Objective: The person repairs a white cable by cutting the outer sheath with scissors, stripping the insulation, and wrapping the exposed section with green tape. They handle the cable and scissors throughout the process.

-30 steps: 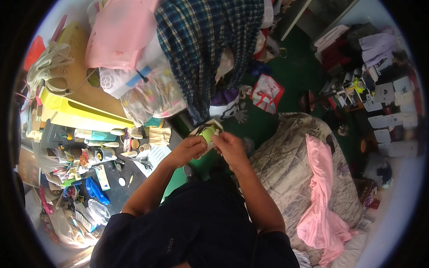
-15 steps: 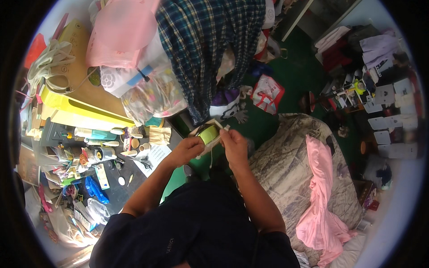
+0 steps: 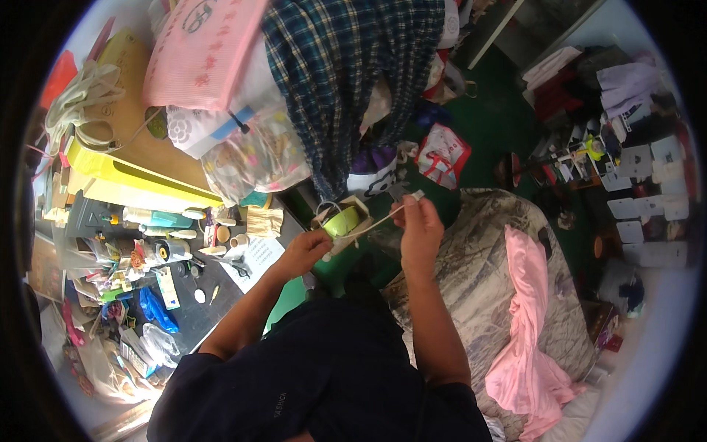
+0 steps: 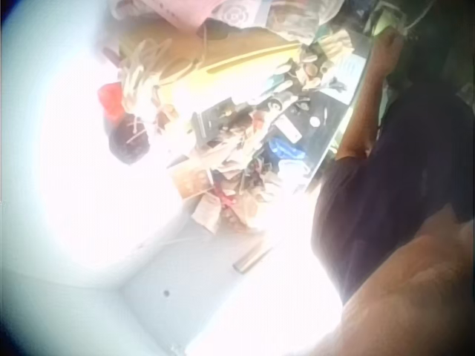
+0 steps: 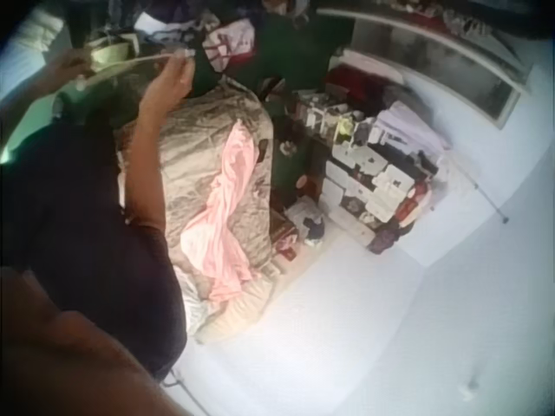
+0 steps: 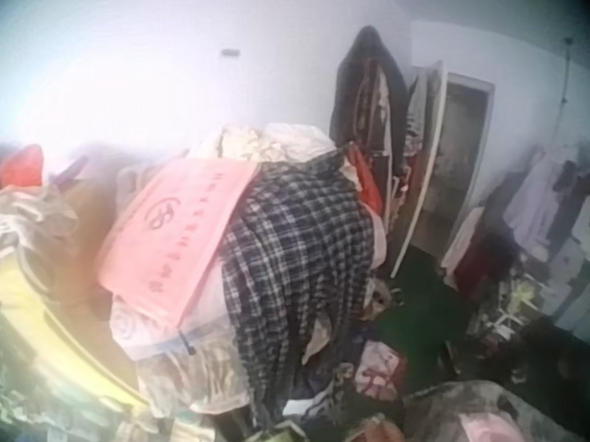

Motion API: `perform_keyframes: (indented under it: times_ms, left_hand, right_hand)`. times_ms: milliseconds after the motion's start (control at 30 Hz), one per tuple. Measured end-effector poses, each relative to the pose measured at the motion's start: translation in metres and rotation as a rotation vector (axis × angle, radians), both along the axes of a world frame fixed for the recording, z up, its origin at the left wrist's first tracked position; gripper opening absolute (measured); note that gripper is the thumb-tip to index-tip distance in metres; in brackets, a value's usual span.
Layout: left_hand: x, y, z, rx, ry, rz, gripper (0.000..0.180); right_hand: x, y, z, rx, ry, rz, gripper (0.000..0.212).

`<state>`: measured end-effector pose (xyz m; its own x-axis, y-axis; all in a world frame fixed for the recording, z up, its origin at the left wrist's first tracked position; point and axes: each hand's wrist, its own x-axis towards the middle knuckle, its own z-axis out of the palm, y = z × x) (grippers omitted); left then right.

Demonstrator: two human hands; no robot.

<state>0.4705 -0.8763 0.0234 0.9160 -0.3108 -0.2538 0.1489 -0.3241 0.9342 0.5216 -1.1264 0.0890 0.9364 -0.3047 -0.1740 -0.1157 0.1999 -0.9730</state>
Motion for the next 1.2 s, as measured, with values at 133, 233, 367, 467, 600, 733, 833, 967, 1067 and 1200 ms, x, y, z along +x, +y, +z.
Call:
perform_keyframes:
  times_ms: [133,233,367,467,600,733,833,967,1067,1200]
  left_hand:
    - [-0.003,0.001,-0.014,0.007,-0.029,0.078,0.021]
    - [-0.006,0.004,-0.024,0.030,0.004,0.096,0.019]
    - [-0.007,0.003,-0.028,0.032,-0.009,0.129,0.020]
    - [-0.008,0.000,-0.030,-0.013,-0.033,0.180,0.021]
    - [-0.004,-0.011,-0.018,-0.084,0.013,0.242,0.021]
    - [0.000,-0.021,-0.012,-0.212,0.046,0.326,0.019]
    - [0.000,-0.024,-0.018,-0.414,0.209,0.453,0.018]
    - [0.000,-0.026,-0.016,-0.576,0.460,0.497,0.013]
    - [-0.004,-0.029,-0.016,-0.709,0.531,0.505,0.009]
    - [-0.007,-0.030,-0.026,-0.892,0.556,0.514,0.008]
  right_hand:
    - [0.005,-0.018,0.023,0.089,-0.029,-0.074,0.025]
    - [0.009,-0.038,0.040,0.150,-0.086,-0.120,0.028]
    - [0.012,-0.068,0.063,0.206,-0.283,-0.136,0.033]
    - [0.012,-0.085,0.082,0.243,-0.318,-0.192,0.034]
    - [0.006,-0.103,0.090,0.288,-0.356,-0.194,0.032]
    - [0.003,-0.119,0.086,0.429,-0.390,-0.181,0.032]
    - [0.001,-0.124,0.083,0.481,-0.376,-0.198,0.031]
    - [-0.006,-0.124,0.069,0.413,-0.247,-0.170,0.027]
    - [-0.017,-0.116,0.059,0.250,-0.049,-0.064,0.026]
    - [-0.031,-0.096,0.045,-0.185,0.230,0.208,0.023]
